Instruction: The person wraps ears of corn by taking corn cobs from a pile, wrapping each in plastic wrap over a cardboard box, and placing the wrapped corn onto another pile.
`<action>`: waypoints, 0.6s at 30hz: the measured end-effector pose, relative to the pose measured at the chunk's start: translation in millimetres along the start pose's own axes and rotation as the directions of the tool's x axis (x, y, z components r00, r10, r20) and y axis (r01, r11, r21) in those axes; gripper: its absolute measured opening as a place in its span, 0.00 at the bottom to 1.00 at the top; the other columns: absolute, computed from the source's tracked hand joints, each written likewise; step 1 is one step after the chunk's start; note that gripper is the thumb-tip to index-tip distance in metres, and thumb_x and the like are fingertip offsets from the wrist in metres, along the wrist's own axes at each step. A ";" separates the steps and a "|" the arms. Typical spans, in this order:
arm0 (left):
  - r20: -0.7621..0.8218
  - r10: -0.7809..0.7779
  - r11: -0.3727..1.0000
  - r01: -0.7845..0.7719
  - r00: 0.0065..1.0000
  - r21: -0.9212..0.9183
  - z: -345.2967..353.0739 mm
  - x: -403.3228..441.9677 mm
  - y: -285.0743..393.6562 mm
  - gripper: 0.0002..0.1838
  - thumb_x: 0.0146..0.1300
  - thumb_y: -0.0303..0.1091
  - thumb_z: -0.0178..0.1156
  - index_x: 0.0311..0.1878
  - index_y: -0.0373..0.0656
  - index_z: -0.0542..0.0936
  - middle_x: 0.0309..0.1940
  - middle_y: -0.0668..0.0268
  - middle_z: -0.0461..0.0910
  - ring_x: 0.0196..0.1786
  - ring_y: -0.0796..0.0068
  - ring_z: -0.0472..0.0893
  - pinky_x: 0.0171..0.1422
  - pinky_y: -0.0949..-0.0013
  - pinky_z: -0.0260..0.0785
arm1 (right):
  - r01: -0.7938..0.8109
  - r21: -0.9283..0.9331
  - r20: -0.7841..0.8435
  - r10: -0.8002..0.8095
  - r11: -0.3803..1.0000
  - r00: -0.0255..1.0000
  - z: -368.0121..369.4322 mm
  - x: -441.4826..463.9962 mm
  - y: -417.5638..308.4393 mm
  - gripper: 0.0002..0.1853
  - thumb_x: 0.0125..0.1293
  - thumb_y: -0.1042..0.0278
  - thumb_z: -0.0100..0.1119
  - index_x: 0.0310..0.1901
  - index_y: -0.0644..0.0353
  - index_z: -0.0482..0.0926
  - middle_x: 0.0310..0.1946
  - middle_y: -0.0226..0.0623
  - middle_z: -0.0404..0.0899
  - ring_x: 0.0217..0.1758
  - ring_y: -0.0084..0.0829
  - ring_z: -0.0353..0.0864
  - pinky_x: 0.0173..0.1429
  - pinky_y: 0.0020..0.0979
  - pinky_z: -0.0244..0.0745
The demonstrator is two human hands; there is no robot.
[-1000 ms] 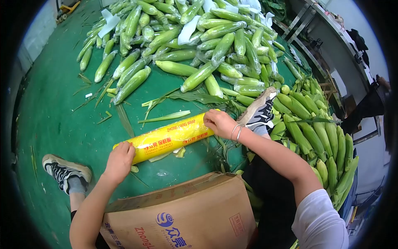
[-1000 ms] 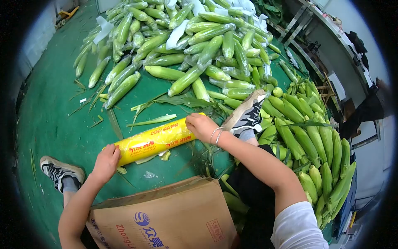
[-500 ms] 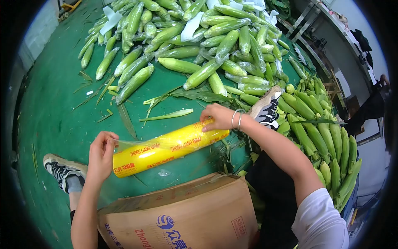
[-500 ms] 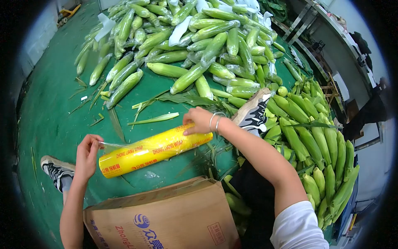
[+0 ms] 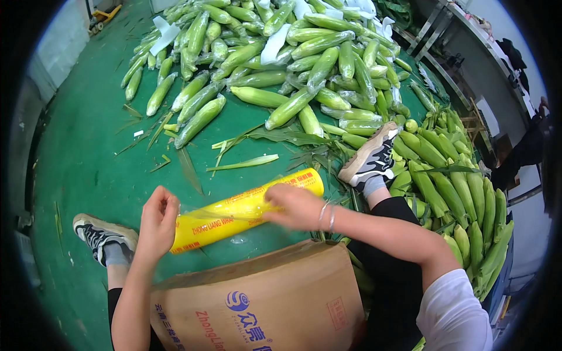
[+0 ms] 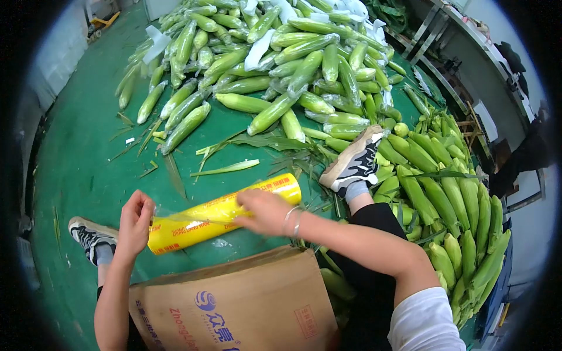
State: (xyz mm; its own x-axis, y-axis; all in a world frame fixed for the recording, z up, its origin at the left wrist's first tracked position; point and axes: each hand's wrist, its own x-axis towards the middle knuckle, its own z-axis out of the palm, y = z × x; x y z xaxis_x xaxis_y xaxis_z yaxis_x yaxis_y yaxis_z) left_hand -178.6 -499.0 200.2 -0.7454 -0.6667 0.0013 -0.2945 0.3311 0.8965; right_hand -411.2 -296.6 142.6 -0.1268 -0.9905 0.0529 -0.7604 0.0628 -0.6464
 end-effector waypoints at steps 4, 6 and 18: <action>-0.071 -0.018 0.999 0.016 0.997 -0.027 9.7 4.9 -3.8 0.10 0.70 0.29 0.50 0.30 0.40 0.67 0.21 0.75 0.63 0.26 0.86 0.62 0.28 0.76 0.55 | 0.083 -0.269 0.027 -0.078 0.960 0.997 27.9 22.1 -46.4 0.18 0.58 0.57 0.61 0.39 0.63 0.70 0.36 0.47 0.75 0.42 0.47 0.79 0.43 0.41 0.77; -0.114 -0.021 1.000 0.020 0.993 -0.009 6.9 2.6 -19.1 0.09 0.68 0.28 0.51 0.30 0.39 0.67 0.20 0.74 0.64 0.25 0.85 0.63 0.27 0.74 0.56 | -0.002 -0.378 0.017 0.009 0.926 1.000 43.3 25.4 -27.7 0.15 0.57 0.62 0.59 0.40 0.63 0.70 0.36 0.46 0.75 0.40 0.45 0.80 0.39 0.40 0.79; -0.313 -0.042 0.989 -0.005 0.949 -0.147 -34.3 38.1 -29.4 0.11 0.66 0.29 0.51 0.27 0.37 0.68 0.19 0.71 0.65 0.22 0.83 0.63 0.24 0.72 0.55 | -0.194 0.729 -0.177 0.456 0.656 0.872 -9.1 41.5 -11.6 0.12 0.68 0.61 0.55 0.37 0.64 0.77 0.19 0.29 0.74 0.22 0.23 0.73 0.29 0.26 0.71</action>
State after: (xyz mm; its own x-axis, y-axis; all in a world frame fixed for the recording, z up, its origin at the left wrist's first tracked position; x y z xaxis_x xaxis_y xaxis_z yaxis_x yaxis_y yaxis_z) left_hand -177.8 -557.1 189.1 -0.5079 -0.8553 0.1024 -0.1997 0.2325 0.9519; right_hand -413.5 -337.3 159.2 -0.5702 -0.8136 -0.1134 -0.0096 0.1446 -0.9894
